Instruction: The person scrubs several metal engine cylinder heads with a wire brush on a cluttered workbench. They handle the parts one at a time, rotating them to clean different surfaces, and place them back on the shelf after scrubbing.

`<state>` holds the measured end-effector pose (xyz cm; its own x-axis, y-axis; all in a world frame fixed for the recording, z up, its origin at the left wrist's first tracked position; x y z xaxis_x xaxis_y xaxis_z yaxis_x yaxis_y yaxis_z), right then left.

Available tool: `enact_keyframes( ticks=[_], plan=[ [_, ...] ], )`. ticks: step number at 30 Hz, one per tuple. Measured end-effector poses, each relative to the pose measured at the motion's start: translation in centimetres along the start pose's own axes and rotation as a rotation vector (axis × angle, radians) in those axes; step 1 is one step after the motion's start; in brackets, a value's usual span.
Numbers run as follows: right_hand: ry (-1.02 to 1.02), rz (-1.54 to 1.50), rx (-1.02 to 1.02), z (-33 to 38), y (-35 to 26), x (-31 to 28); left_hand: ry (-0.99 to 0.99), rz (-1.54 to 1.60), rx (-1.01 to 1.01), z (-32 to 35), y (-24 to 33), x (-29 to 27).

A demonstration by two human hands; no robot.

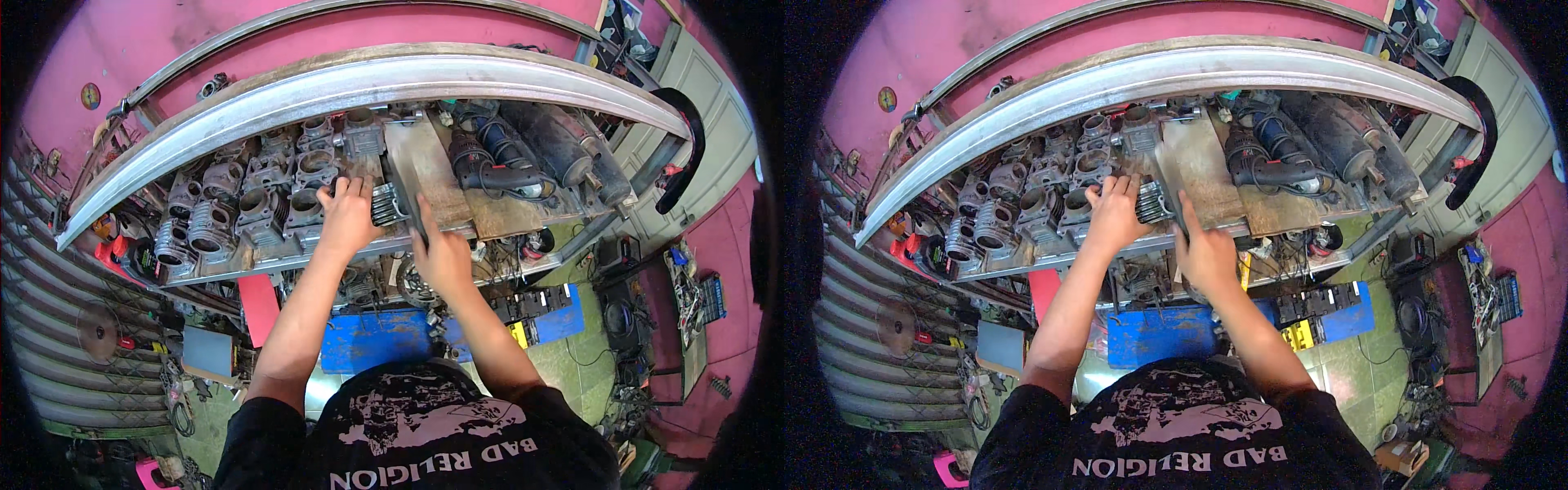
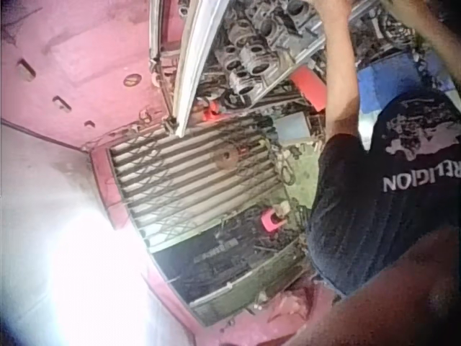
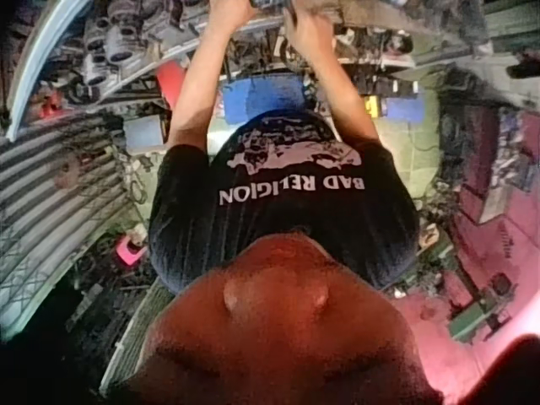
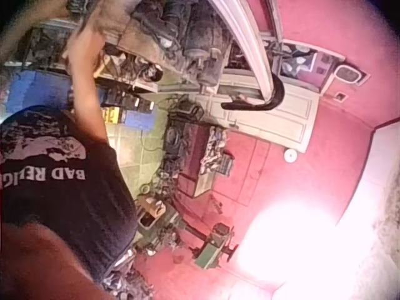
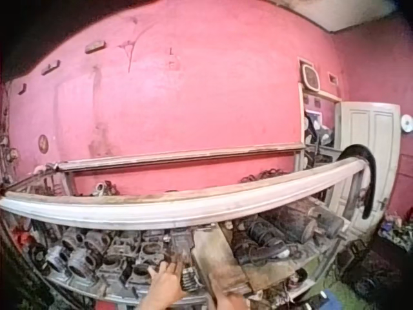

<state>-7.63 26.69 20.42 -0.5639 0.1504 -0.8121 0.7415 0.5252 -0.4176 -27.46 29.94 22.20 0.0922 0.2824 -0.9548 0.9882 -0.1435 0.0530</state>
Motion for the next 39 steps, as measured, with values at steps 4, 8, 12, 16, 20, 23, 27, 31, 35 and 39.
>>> enact_keyframes(
  ticks=[4,8,12,16,20,23,27,31,35,39],
  plan=[
    [-0.031,-0.084,0.064,-1.2,1.2,0.7,-0.080,-0.025,-0.070,-0.9,0.2,-0.7],
    [-0.283,-0.435,0.322,6.2,3.5,1.9,-0.135,-0.044,-0.081,-1.2,-0.3,-0.6],
    [-0.093,-0.698,0.121,9.2,6.5,5.4,-0.135,-0.031,-0.046,-1.3,-0.3,-0.7],
    [-0.040,-1.034,0.216,1.0,7.5,5.0,-0.097,-0.070,-0.050,-0.9,-0.2,-0.2],
    [-0.153,-1.056,0.183,-0.9,9.0,5.7,-0.148,-0.054,-0.080,-1.5,0.4,-0.8],
    [-0.348,-0.923,0.239,4.8,9.0,5.6,-0.212,-0.089,-0.117,-2.1,-0.1,-1.0],
    [-0.285,-0.902,0.172,12.0,8.1,4.3,-0.267,-0.145,-0.132,-3.4,0.3,-0.6],
    [-0.332,-1.047,0.343,13.8,10.4,4.6,-0.402,-0.085,-0.073,-6.3,1.5,-0.6],
    [-0.340,-1.155,0.410,13.5,10.5,3.8,-0.505,-0.004,-0.027,-9.6,-1.1,0.7],
    [-0.329,-1.127,0.392,13.3,10.9,3.5,-0.543,-0.052,0.062,-10.3,-1.0,-0.4]
  ],
)
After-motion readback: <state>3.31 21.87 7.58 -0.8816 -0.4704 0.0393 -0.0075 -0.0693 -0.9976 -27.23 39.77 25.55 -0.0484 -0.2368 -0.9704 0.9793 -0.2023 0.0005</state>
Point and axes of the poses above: each hand's wrist, its own z-axis away from the middle knuckle, its own x-axis out of the palm, y = z × x, the point moved 3 cm from there along -z, towards the middle knuckle, and after that the axes turned 9 degrees about -y, right-handed, at the moved point
